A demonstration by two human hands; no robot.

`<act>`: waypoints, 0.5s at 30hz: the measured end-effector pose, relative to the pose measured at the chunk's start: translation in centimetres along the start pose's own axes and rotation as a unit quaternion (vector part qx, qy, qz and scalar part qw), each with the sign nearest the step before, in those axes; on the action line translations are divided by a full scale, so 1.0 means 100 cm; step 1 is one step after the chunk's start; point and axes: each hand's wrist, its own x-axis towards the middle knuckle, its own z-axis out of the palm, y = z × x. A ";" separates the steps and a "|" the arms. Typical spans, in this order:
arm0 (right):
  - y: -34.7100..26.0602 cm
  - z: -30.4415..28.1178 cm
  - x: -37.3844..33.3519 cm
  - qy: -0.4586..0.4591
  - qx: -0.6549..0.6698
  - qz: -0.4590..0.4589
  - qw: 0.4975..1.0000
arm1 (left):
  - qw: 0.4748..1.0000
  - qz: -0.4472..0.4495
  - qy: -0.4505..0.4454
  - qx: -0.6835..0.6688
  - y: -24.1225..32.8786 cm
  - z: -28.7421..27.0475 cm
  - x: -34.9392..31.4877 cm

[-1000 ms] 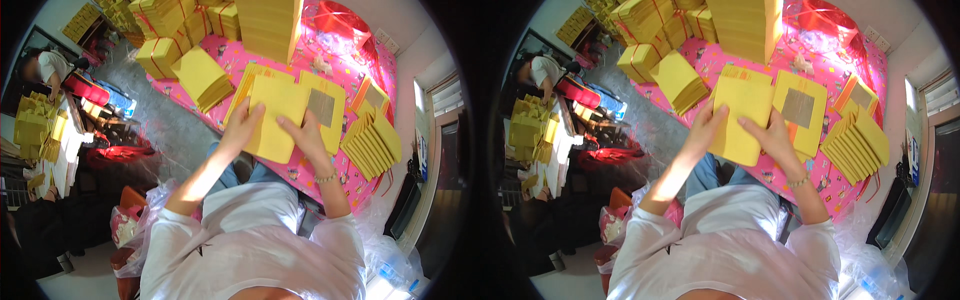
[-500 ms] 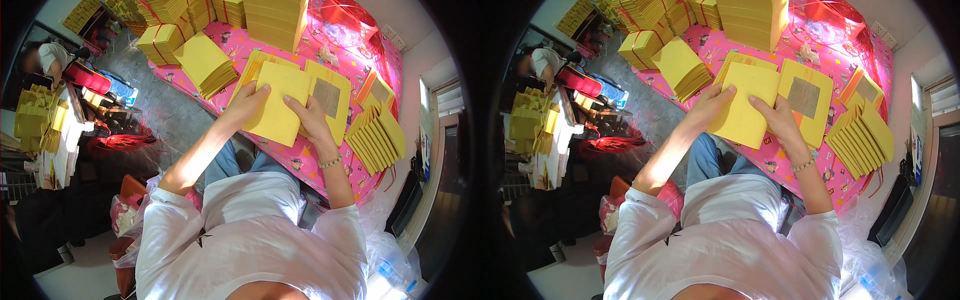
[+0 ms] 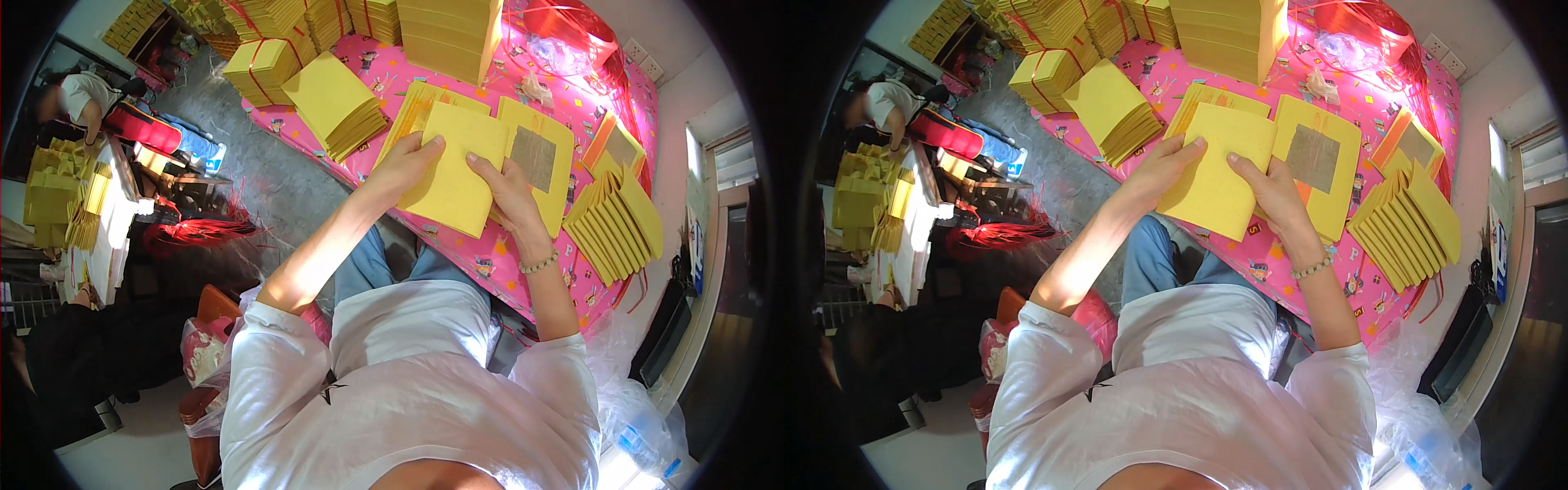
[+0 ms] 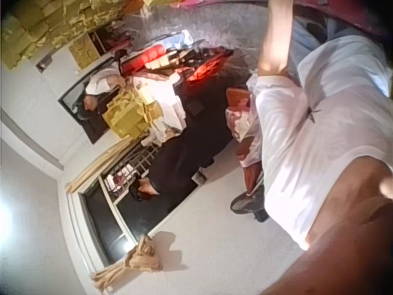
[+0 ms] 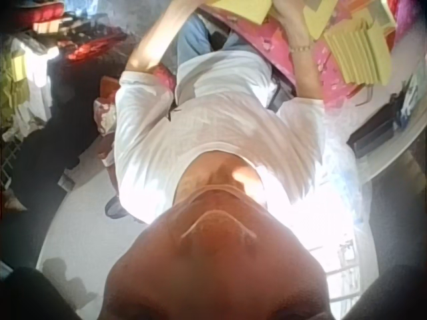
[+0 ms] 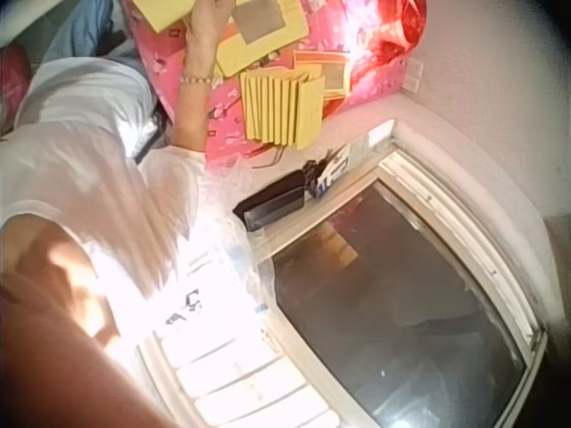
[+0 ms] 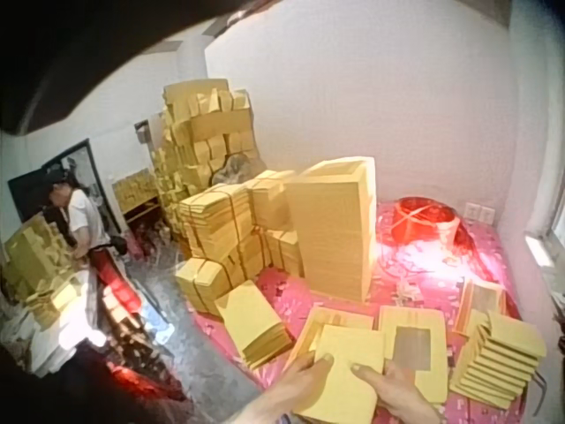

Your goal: The person sits on the floor and folds yellow paper sheets one by one, inserting a smaller sheet into a larger one. They stack the folded items and eventually tie a bundle with a red string.

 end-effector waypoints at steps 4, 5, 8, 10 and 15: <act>-0.001 0.001 0.000 0.005 0.001 -0.001 1.000 | 1.000 -0.007 0.000 0.004 0.002 0.000 0.000; 0.000 0.001 0.000 0.007 0.001 0.000 1.000 | 1.000 -0.004 0.000 0.002 0.000 -0.001 0.001; 0.001 0.001 0.002 0.010 0.002 0.001 1.000 | 1.000 -0.005 0.002 -0.002 -0.006 -0.005 0.006; 0.003 -0.001 0.003 0.010 0.004 0.001 1.000 | 1.000 -0.022 0.008 0.000 -0.005 -0.004 0.006; 0.004 -0.001 0.003 0.011 0.009 0.006 1.000 | 1.000 -0.022 0.009 0.016 -0.007 -0.005 0.007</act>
